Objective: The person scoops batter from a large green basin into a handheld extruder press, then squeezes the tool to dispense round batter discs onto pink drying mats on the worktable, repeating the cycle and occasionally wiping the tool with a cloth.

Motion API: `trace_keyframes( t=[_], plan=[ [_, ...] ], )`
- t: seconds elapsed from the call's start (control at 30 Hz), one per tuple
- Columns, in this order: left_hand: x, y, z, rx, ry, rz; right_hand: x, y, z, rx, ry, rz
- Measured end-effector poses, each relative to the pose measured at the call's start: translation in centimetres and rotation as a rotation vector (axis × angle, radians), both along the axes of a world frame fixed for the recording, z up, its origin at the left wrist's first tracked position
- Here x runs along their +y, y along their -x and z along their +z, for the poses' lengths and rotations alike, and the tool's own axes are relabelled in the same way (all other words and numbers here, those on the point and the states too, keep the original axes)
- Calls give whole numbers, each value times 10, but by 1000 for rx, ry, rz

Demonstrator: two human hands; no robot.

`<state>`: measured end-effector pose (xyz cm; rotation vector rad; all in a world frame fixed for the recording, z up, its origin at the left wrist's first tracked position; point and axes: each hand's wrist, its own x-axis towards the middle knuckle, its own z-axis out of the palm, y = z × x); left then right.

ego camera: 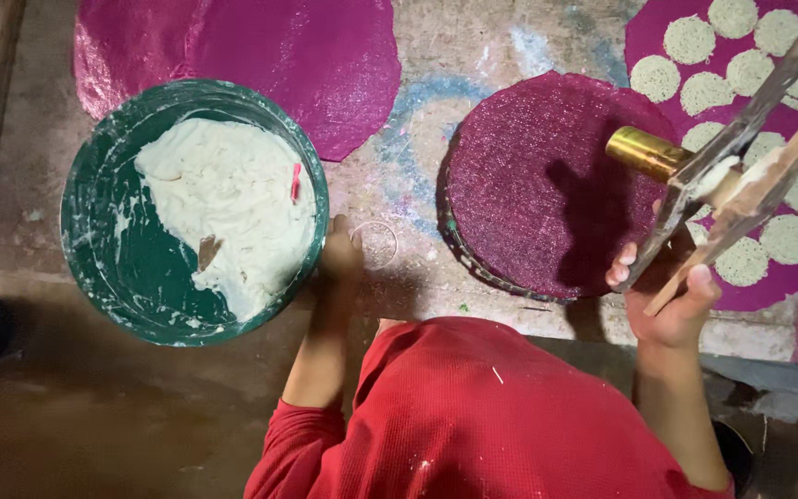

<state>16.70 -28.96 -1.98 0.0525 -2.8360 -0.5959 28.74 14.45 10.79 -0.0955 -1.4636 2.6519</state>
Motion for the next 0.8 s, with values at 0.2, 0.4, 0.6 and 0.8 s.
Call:
trace_keyframes(
  t=[0.2,0.4,0.6,0.8],
  plan=[
    [42,6,49,-283,-700,-37,-12,-11,15,-14,-62,-12],
    [135,48,62,-24,-342,-475,-8,-13,12,-55,-21,139],
    [154,83,81,-241,-1058,-622,-1,12,17,-239,-313,366],
    [160,94,123,-587,-2629,-655,-11,72,47,-585,-635,855]
  ],
)
